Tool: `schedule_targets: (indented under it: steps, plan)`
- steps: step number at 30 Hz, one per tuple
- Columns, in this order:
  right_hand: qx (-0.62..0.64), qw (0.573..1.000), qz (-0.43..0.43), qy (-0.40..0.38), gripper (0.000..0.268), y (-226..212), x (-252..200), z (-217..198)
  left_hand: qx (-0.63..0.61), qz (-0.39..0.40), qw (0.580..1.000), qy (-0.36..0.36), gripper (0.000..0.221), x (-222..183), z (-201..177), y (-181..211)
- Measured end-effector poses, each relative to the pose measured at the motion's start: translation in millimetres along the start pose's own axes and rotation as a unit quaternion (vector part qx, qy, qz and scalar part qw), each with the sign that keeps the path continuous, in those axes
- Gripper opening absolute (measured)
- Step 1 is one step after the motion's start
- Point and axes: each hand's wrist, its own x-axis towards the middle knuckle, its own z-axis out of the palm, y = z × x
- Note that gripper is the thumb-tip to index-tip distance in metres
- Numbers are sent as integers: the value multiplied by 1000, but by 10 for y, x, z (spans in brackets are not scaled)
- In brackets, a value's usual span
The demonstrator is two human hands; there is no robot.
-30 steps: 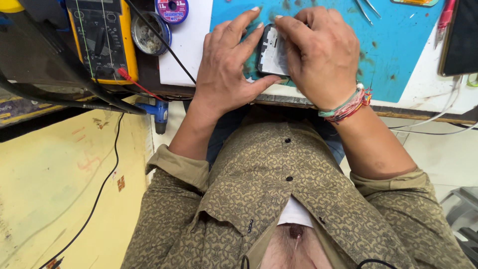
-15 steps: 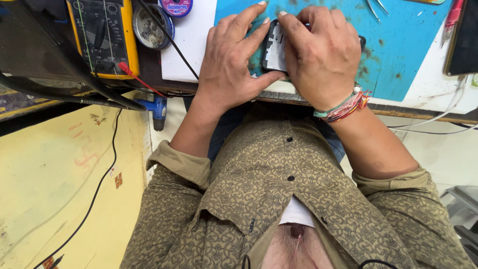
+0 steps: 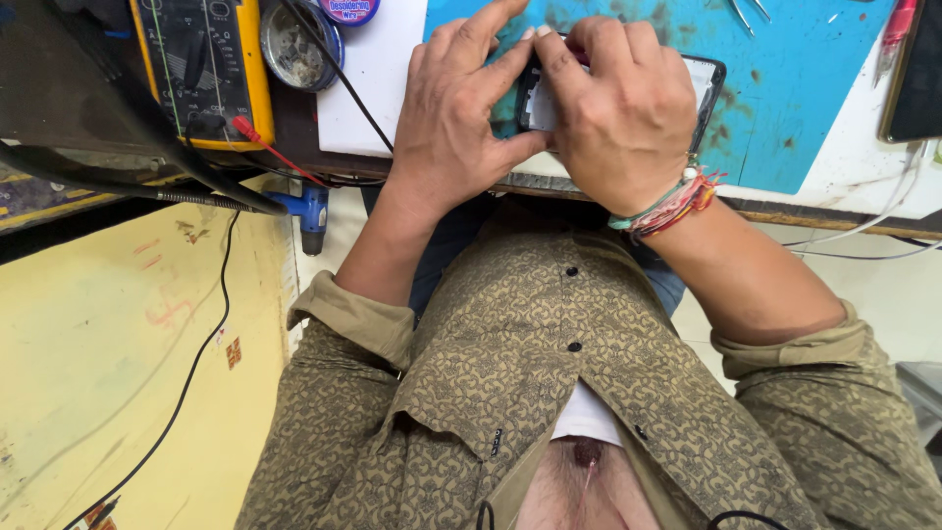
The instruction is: The person disassembles a mobile phone using a screwdriver and tweezers to remove the internal components and the screen.
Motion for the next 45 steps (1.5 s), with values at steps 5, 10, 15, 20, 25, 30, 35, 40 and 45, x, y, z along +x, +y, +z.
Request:
schedule_targets:
  steps: [5,10,15,20,25,30,35,40,45]
  plan:
    - [3,999,-46,7,41,-47,41,-143,-7,-4,1000,9,74,-6,9,-6]
    - [26,995,-81,-58,32,-24,-51,-228,0,-12,1000,-1,69,-12,35,-26]
    - [157,987,-11,-32,43,35,-142,-375,27,8,1000,7,79,1,23,-9]
    - [284,954,93,11,34,176,-336,-342,28,2,1000,-10,88,-15,22,-44]
    - [404,889,217,7,26,215,-552,-196,42,13,999,3,88,-27,62,-51]
    - [364,906,213,12,17,239,-557,-145,46,16,999,1,87,-46,53,-66]
    - [338,923,179,29,18,178,-357,-240,51,14,999,1,88,-44,66,-50]
    - [174,981,65,59,21,121,-101,-224,49,7,999,-3,87,-35,39,-28]
    - [138,986,56,78,17,48,49,-111,35,8,999,4,85,-30,23,-16]
